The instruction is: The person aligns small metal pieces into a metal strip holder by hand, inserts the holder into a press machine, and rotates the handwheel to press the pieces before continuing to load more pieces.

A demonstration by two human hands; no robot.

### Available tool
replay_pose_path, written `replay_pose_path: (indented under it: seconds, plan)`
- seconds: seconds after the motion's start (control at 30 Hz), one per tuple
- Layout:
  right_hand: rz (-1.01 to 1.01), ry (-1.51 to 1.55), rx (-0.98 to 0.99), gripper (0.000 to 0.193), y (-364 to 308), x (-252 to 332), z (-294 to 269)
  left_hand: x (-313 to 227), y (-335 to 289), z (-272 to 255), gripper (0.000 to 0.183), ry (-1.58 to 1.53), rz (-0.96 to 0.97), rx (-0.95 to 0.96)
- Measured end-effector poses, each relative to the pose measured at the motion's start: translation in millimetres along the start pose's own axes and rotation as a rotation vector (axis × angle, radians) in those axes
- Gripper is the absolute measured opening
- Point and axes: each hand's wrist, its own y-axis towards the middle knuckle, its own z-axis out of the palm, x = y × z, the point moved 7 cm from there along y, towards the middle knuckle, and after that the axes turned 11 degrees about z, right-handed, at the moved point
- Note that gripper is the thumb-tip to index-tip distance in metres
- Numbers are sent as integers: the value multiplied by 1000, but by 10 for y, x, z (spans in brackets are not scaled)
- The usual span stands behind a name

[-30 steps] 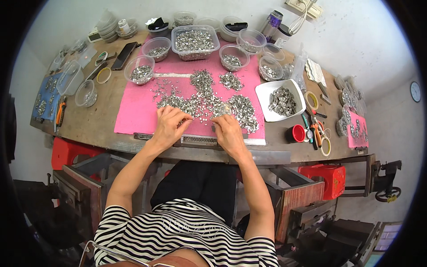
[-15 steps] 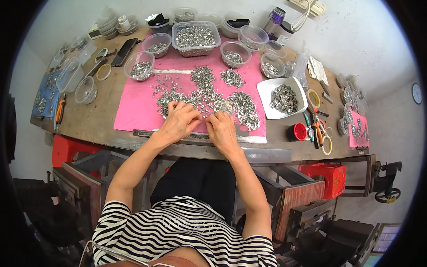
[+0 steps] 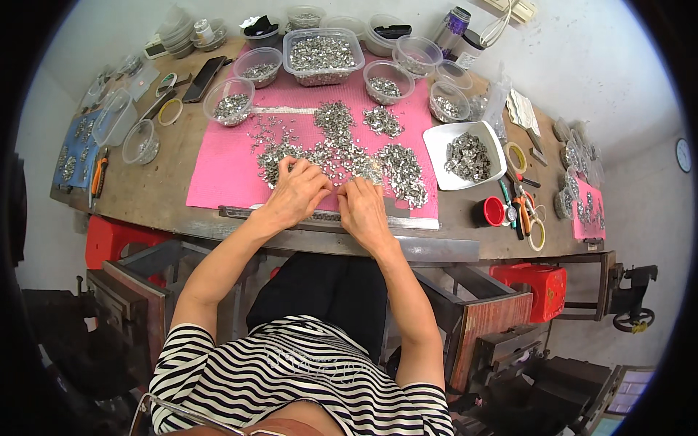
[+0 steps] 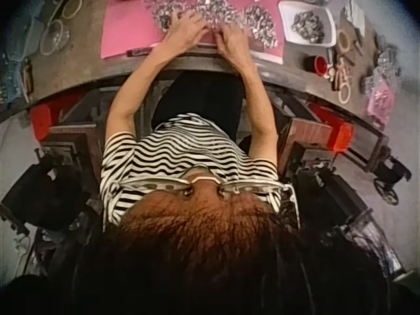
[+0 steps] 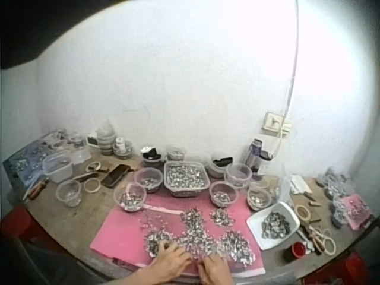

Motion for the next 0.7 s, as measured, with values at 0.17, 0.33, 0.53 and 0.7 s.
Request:
replay_pose_path:
  seconds: [0.17, 0.33, 0.53, 0.7]
  plan:
    - [19, 206, 34, 14, -210, 167, -70, -110, -276, -295, 11, -108, -32, -83]
    - [-101, 184, -97, 18, -306, 354, -39, -233, -448, -314, 12, -164, -77, -130]
    - [-131, 122, -120, 16, -350, 409, -10, -262, -494, -283, 14, -120, -34, -184]
    - [-124, 139, -133, 13, -255, 296, -88, -178, -370, -281, 14, -83, -43, -186]
